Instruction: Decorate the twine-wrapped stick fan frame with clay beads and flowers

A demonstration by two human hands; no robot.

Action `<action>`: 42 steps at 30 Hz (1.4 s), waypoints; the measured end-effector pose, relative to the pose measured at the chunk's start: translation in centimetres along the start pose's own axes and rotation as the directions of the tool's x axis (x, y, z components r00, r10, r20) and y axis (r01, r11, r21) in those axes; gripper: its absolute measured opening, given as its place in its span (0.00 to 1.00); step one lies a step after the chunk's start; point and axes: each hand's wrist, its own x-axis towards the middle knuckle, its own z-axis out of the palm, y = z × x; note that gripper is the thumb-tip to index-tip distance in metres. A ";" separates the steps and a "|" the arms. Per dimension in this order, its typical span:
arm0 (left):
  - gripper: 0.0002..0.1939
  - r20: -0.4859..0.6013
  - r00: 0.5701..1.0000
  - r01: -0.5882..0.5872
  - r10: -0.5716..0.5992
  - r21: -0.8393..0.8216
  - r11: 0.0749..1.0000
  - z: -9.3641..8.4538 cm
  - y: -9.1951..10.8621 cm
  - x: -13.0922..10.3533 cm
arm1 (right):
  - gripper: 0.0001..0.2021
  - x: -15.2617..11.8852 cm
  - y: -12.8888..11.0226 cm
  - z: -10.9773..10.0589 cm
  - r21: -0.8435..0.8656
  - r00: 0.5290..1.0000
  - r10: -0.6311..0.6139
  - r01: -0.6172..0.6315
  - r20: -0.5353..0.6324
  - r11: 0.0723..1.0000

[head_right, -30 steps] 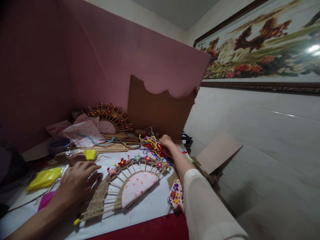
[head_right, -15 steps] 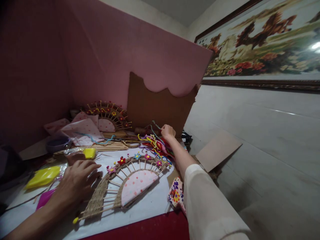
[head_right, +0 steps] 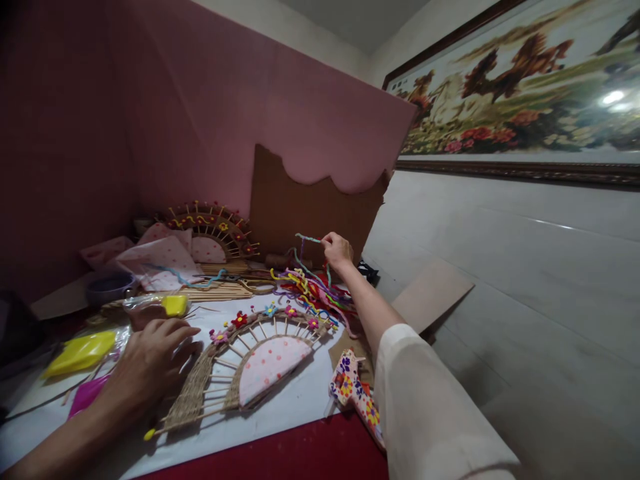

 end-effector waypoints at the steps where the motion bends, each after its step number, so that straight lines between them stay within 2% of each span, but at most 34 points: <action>1: 0.13 0.004 1.000 0.000 0.000 0.001 1.000 0.0 0.0 0.0 | 0.12 -0.1 0.1 0.0 -0.003 0.999 -0.018 0.018 0.030 1.000; 6: 0.14 0.009 1.000 -0.004 0.004 -0.004 1.000 -0.2 0.2 0.0 | 0.10 -1.7 0.6 0.4 -0.008 0.968 -0.125 0.130 0.215 0.992; 10: 0.15 0.018 1.000 -0.008 0.007 0.003 1.000 -0.5 0.6 -0.2 | 0.17 -4.1 0.8 -0.3 -0.049 0.955 -0.192 0.208 0.225 0.977; 12: 0.15 0.003 1.000 -0.004 0.004 -0.002 1.000 -0.8 0.8 -0.3 | 0.15 -5.5 1.0 -0.8 -0.087 0.954 -0.202 0.225 0.222 0.970; 15: 0.15 -0.013 1.000 0.003 -0.003 -0.001 1.000 -1.1 1.0 -0.4 | 0.11 -7.3 1.5 -1.5 -0.137 0.938 -0.176 0.224 0.298 0.965; 22: 0.15 -0.011 1.000 -0.013 0.013 0.001 1.000 -1.0 0.8 -0.3 | 0.08 -9.6 2.8 -1.5 -0.181 0.849 -0.084 0.207 0.521 0.962; 27: 0.14 -0.023 0.999 -0.023 0.023 -0.018 1.000 -0.7 0.5 -0.3 | 0.12 -10.4 2.4 -0.7 -0.187 0.767 -0.037 0.202 0.640 0.961; 29: 0.13 -0.019 1.000 -0.022 0.021 -0.022 1.000 -0.6 0.5 -0.3 | 0.14 -10.7 2.2 -0.6 -0.202 0.755 -0.017 0.196 0.655 0.960; 31: 0.14 -0.005 1.000 -0.022 0.022 -0.019 1.000 -0.7 0.5 -0.3 | 0.14 -10.7 2.0 -0.7 -0.226 0.775 0.000 0.185 0.632 0.957; 33: 0.14 0.003 1.000 -0.023 0.023 -0.012 1.000 -0.8 0.5 -0.3 | 0.13 -10.6 1.9 -1.1 -0.254 0.820 0.016 0.159 0.572 0.954; 38: 0.15 0.003 1.000 -0.030 0.030 -0.016 0.999 -0.8 0.7 -0.3 | 0.10 -9.8 1.9 -2.6 -0.298 0.951 0.076 0.018 0.300 0.955; 42: 0.15 0.001 0.999 -0.039 0.039 -0.012 0.999 -0.3 0.5 -0.3 | 0.13 -9.2 1.8 -3.6 -0.262 0.987 0.124 -0.093 0.105 0.961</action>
